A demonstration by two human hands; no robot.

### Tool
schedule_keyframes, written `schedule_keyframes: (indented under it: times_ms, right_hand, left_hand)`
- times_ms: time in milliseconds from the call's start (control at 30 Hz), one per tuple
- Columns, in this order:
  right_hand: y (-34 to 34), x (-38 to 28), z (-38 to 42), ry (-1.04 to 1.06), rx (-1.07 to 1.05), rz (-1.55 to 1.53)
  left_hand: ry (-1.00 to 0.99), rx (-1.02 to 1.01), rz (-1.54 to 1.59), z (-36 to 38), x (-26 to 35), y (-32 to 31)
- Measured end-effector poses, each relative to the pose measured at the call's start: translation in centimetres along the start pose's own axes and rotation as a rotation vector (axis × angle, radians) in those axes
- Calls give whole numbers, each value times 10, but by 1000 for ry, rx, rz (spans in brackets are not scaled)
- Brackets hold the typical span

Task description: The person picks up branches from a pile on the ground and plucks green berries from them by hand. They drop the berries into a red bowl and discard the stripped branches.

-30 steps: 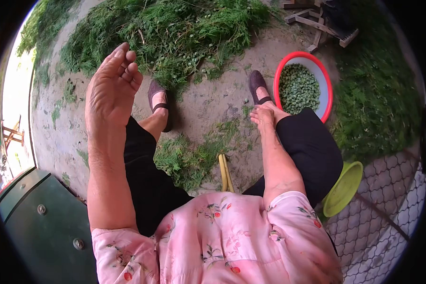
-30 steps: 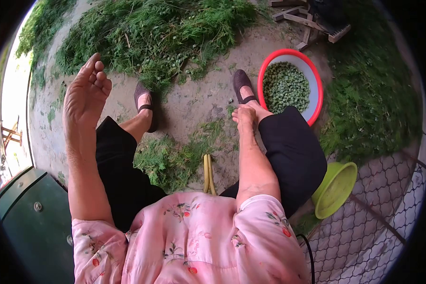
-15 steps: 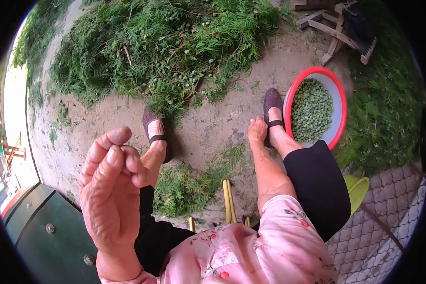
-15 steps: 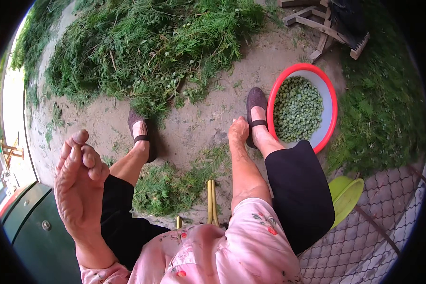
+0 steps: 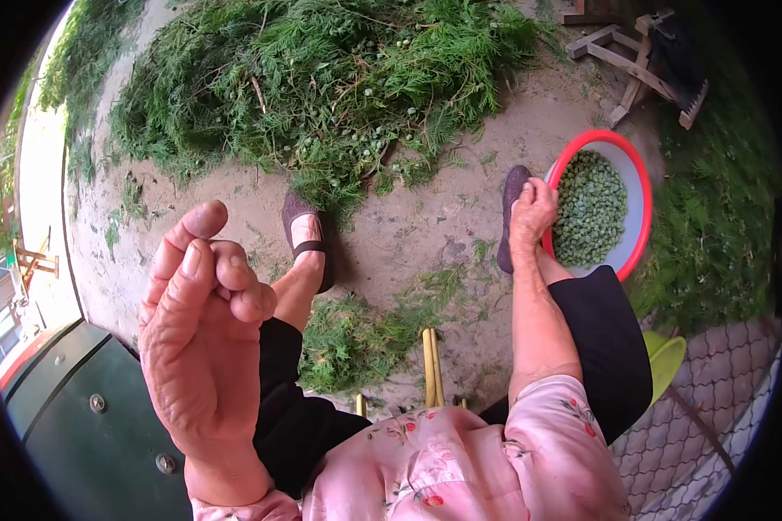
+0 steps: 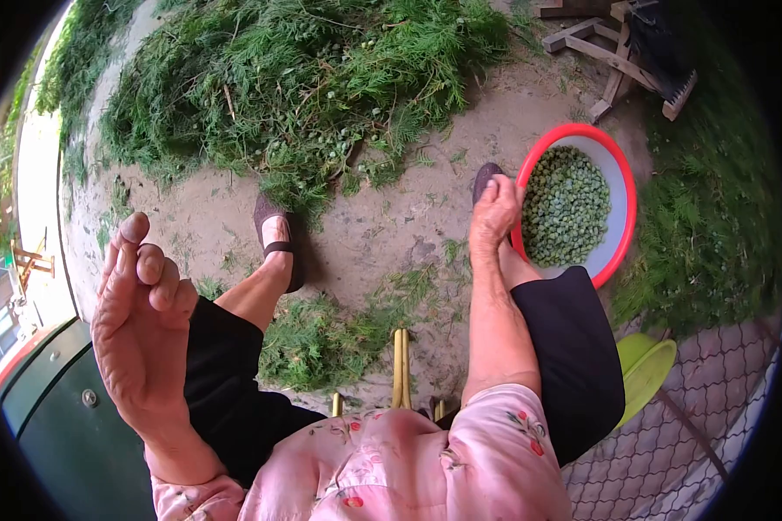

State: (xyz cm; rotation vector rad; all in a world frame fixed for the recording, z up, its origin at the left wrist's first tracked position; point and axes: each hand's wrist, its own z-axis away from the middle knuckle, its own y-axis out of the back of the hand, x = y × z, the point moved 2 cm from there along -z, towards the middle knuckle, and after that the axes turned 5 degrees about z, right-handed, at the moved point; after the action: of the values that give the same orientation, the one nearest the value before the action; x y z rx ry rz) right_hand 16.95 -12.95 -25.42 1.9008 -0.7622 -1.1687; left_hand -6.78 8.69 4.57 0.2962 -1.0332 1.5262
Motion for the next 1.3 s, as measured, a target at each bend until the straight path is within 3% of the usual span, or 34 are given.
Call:
schedule_keyframes:
  times_ms: [67,100,167,233,300,367,400,433,500,567,633,667,700,767,900,1033,1100,1133,1200,1300]
  right_hand:
    - [27,21,-36,-105,221,133]
    - [35,36,-47,-292,204,190]
    - [38,51,-53,-397,210,464]
    - [24,38,-44,-220,236,326]
    - [-10,5,-25,-95,59,50]
    - [-61,-22,7,-156,-175,-346]
    - [-71,-56,18,-424,-410,-628]
    - [-92,-72,29,-445,-514,-816]
    - [-122,-97,38,-231,-702,-689]
    - [-140,-106,36,90,-719,-503]
    - [-158,-80,40,-267,-800,-540]
    - [-152,-68,47,-653,-700,-700]
    - [-147,-51,53,-785,-614,-749]
    - [-138,-11,69,-776,-607,-725]
    - [-109,-2,76,-806,-577,-499]
    - [-114,-68,55,-324,-539,-526]
    - [-134,-78,53,-73,-505,-314]
    - [-137,-81,53,-72,-507,-318]
    - [-142,-85,57,-44,-694,3]
    - [-135,-81,64,-75,-575,10]
  left_hand:
    - [-25,-8,31,0,4,5]
    - [-34,-8,35,1,7,5]
    - [7,11,62,3,7,7]
    - [0,11,57,3,9,10]
    - [-3,6,34,2,10,14]
    - [-16,2,35,1,11,16]
    - [-24,-4,32,1,12,17]
    - [-23,1,33,1,12,18]
    - [2,-5,6,2,13,19]
    - [9,0,25,1,12,20]
    - [29,-2,-5,3,12,22]
    - [25,35,-8,3,13,20]
    - [25,38,-2,4,13,19]
    - [-16,35,4,5,12,18]
    - [-9,16,-9,8,7,19]
    - [-9,17,-36,7,5,17]
    - [-12,24,-37,5,5,16]
    - [-12,17,-40,5,5,16]
    - [-22,11,-48,5,4,15]
    - [-9,-19,-47,5,4,15]
